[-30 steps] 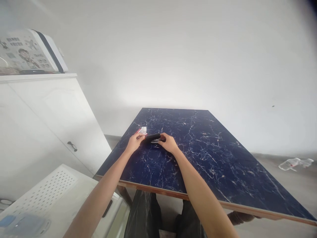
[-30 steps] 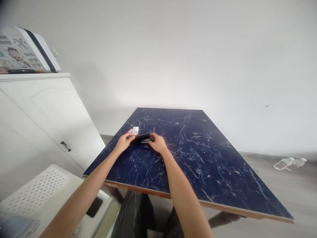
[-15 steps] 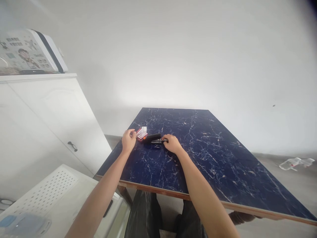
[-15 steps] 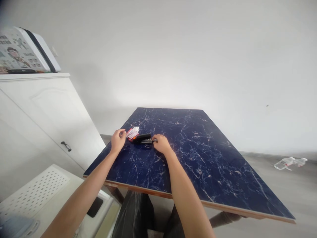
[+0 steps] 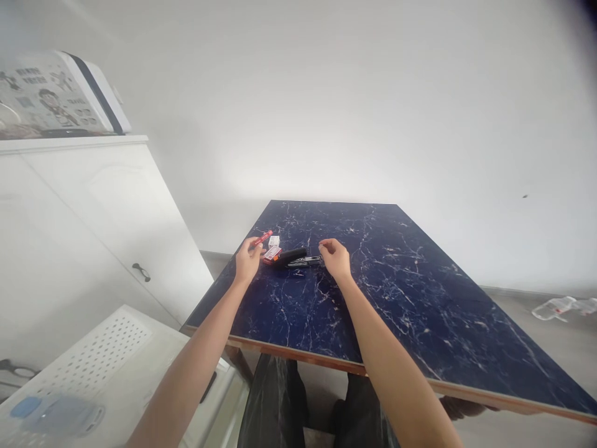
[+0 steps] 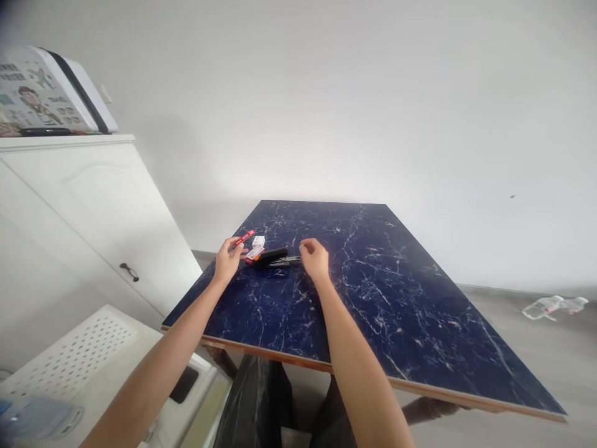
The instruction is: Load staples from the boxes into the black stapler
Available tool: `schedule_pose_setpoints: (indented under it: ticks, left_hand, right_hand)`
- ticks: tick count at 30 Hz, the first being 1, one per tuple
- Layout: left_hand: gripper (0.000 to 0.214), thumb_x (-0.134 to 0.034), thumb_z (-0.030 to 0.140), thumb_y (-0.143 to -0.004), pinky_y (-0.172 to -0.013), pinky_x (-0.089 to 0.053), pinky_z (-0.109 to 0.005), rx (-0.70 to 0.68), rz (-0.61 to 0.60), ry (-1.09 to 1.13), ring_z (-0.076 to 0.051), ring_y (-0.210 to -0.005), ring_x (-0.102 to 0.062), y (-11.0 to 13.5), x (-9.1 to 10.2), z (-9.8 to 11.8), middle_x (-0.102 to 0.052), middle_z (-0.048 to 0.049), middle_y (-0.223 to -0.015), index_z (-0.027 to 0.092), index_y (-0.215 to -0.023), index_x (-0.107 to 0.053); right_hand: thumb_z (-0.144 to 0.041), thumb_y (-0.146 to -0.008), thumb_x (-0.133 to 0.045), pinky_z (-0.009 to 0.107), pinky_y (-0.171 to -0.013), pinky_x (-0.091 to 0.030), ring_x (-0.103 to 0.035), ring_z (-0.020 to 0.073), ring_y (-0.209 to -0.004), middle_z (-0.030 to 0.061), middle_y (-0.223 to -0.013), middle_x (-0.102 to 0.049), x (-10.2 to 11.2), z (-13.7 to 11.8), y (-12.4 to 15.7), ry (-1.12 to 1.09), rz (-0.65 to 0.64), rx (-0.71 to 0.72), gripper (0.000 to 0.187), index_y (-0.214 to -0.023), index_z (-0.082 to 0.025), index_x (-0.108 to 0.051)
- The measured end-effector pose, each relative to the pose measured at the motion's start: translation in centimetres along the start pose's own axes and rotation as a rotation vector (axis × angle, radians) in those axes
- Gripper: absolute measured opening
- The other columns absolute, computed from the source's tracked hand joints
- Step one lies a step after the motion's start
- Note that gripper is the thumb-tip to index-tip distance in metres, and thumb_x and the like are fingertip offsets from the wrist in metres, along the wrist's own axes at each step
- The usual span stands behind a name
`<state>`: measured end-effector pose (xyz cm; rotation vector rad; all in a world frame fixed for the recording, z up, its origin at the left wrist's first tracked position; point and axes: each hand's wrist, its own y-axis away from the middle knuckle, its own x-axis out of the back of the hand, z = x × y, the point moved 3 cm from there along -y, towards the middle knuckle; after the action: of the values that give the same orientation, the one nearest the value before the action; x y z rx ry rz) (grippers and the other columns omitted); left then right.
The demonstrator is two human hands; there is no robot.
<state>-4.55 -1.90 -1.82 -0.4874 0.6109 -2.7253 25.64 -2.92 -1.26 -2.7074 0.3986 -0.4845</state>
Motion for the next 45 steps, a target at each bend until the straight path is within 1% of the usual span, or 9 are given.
schedule_pose_setpoints:
  ticks: [5, 9, 16, 23, 30, 37, 41, 43, 45]
  left_hand:
    - [0.027, -0.073, 0.034, -0.077, -0.097, -0.057, -0.038, -0.103, -0.056, 0.165, -0.024, -0.109, -0.069, 0.3, -0.7, 1.0, -0.062, -0.011, -0.131, 0.018, -0.098, -0.071]
    - [0.025, -0.068, 0.037, -0.079, -0.094, -0.059, -0.043, 0.017, -0.113, 0.306, -0.028, -0.11, -0.069, 0.3, -1.1, 1.3, -0.064, -0.0103, -0.129, 0.018, -0.092, -0.076]
    - [0.046, -0.078, 0.033, -0.074, -0.097, -0.058, -0.049, 0.175, -0.226, 0.466, -0.029, -0.108, -0.071, 0.9, -1.6, 1.9, -0.072, -0.011, -0.119, 0.017, -0.117, -0.07]
    - [0.054, -0.085, 0.028, -0.069, -0.106, -0.05, -0.053, 0.226, -0.437, 0.624, -0.032, -0.116, -0.067, 1.9, -2.3, 3.7, -0.073, -0.0133, -0.121, 0.016, -0.12, -0.07]
    - [0.04, -0.081, 0.018, -0.077, -0.106, -0.051, -0.044, 0.367, -0.531, 0.812, -0.029, -0.118, -0.066, 1.9, -2.3, 3.9, -0.072, -0.0124, -0.124, 0.015, -0.116, -0.074]
    - [0.03, -0.083, 0.021, -0.077, -0.084, -0.063, -0.035, 0.351, -0.605, 0.717, -0.026, -0.108, -0.069, 2.3, -2.2, 3.7, -0.071, -0.0115, -0.124, 0.017, -0.106, -0.075]
    - [0.035, -0.078, 0.022, -0.083, -0.081, -0.064, -0.034, 0.362, -0.723, 0.759, -0.027, -0.117, -0.066, 2.7, -2.0, 4.0, -0.064, -0.0111, -0.137, 0.022, -0.117, -0.072]
    - [0.04, -0.077, 0.02, -0.083, -0.084, -0.063, -0.032, 0.416, -0.757, 0.794, -0.026, -0.115, -0.067, 2.9, -1.9, 3.9, -0.066, -0.0123, -0.134, 0.02, -0.123, -0.071]
    - [0.039, -0.078, 0.016, -0.081, -0.085, -0.062, -0.029, 0.456, -0.72, 0.808, -0.024, -0.108, -0.07, 2.8, -1.8, 3.7, -0.07, -0.0132, -0.124, 0.016, -0.12, -0.073]
  right_hand:
    - [-0.039, -0.086, -0.058, 0.036, -0.085, -0.053, -0.07, 0.0238, -0.09, 0.0079, -0.099, -0.075, -0.1, -1.2, 0.4, -0.066, 0.056, 0.002, 0.024, -0.098, -0.022, -0.07]
    - [-0.037, -0.085, -0.06, 0.036, -0.088, -0.053, -0.07, 0.023, -0.088, 0.0059, -0.096, -0.075, -1.1, -2.0, 0.7, -0.105, -0.01, 0.032, 0.02, -0.093, -0.022, -0.07]
    - [-0.038, -0.084, -0.06, 0.036, -0.086, -0.055, -0.071, 0.0218, -0.088, 0.0045, -0.097, -0.074, -2.1, -1.7, 0.8, -0.141, -0.076, 0.02, 0.021, -0.094, -0.022, -0.069]
    - [-0.038, -0.083, -0.06, 0.033, -0.077, -0.057, -0.07, 0.0191, -0.077, 0.0029, -0.087, -0.074, -4.1, -2.6, 1.8, -0.267, -0.321, 0.111, 0.021, -0.094, -0.021, -0.068]
    - [-0.04, -0.079, -0.067, 0.035, -0.074, -0.059, -0.07, 0.0203, -0.075, 0.0038, -0.086, -0.073, -4.5, -1.5, 1.4, -0.406, -0.311, 0.037, 0.022, -0.092, -0.022, -0.068]
    - [-0.037, -0.076, -0.069, 0.036, -0.077, -0.06, -0.07, 0.0199, -0.077, 0.0024, -0.087, -0.073, -4.4, -1.3, 1.4, -0.521, -0.321, -0.015, 0.018, -0.087, -0.022, -0.069]
    - [-0.033, -0.073, -0.071, 0.036, -0.076, -0.06, -0.069, 0.0196, -0.077, 0.0018, -0.085, -0.072, -4.5, -1.5, 1.6, -0.562, -0.367, -0.05, 0.016, -0.085, -0.022, -0.07]
    - [-0.032, -0.072, -0.073, 0.036, -0.075, -0.06, -0.068, 0.0194, -0.077, 0.0022, -0.085, -0.072, -4.6, -1.6, 1.7, -0.56, -0.397, -0.062, 0.017, -0.085, -0.021, -0.07]
    - [-0.034, -0.071, -0.075, 0.036, -0.075, -0.06, -0.068, 0.019, -0.077, 0.003, -0.087, -0.072, -4.5, -1.8, 1.6, -0.57, -0.397, -0.083, 0.019, -0.084, -0.021, -0.071]
